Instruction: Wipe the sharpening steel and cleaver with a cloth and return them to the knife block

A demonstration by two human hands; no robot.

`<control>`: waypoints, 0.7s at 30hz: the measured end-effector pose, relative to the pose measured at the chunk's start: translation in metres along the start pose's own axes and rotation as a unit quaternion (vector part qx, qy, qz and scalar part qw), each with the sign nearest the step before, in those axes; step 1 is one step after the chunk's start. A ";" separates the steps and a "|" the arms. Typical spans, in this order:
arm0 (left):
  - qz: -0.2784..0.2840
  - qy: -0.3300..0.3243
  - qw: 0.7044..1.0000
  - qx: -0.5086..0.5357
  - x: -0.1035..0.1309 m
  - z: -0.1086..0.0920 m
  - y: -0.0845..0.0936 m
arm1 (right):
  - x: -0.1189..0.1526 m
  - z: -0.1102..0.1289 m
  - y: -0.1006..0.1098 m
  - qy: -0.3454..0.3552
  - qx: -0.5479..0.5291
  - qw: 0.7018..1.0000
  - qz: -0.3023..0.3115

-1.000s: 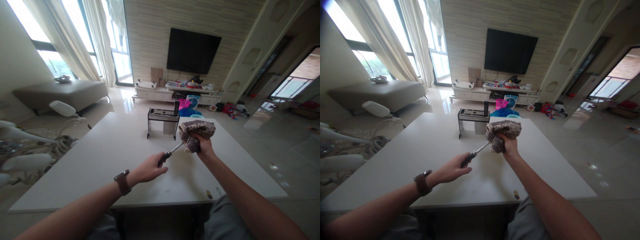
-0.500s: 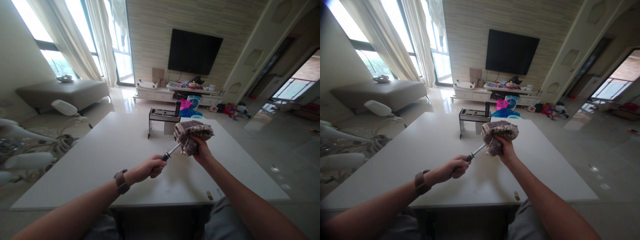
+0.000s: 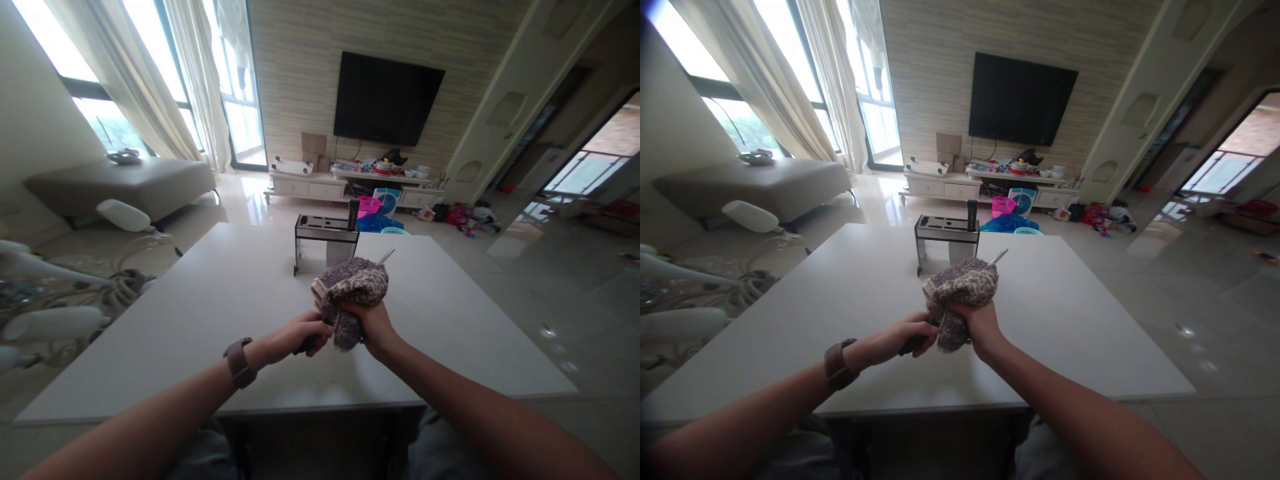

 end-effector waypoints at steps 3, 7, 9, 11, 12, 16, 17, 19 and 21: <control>-0.053 -0.029 0.993 -0.104 -0.001 -0.002 0.000 | -0.003 0.000 0.001 0.012 0.020 1.000 -0.018; -0.069 -0.036 0.985 -0.157 0.003 -0.008 -0.001 | -0.007 -0.003 0.001 0.010 0.016 0.999 -0.033; -0.070 -0.027 0.984 -0.164 0.005 -0.011 0.000 | -0.010 -0.002 0.001 0.005 0.009 0.999 -0.033; -0.079 -0.028 0.978 -0.191 0.006 -0.014 0.001 | -0.015 0.001 0.002 0.004 -0.002 0.999 -0.035; -0.086 -0.029 0.974 -0.209 0.006 -0.015 0.002 | -0.019 0.005 0.003 0.008 -0.009 0.999 -0.039; -0.108 -0.039 0.957 -0.266 0.005 -0.014 0.006 | -0.046 0.027 0.019 0.056 -0.031 0.996 -0.061; -0.112 -0.038 0.954 -0.275 0.005 -0.013 0.007 | -0.054 0.033 0.025 0.069 -0.038 0.994 -0.074; -0.122 -0.029 0.949 -0.290 0.004 -0.012 0.008 | -0.070 0.043 0.038 0.086 -0.056 0.991 -0.091; -0.133 -0.019 0.946 -0.296 0.005 -0.012 0.008 | -0.082 0.051 0.050 0.099 -0.073 0.987 -0.103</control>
Point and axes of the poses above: each hand's wrist, its own x-axis away from the middle knuckle, its own y-axis out of the back of the hand, z = x × y, the point moved 2 cm from there along -x, towards the middle knuckle, and after that the axes turned 11 degrees about -x, right-handed, at the moved point
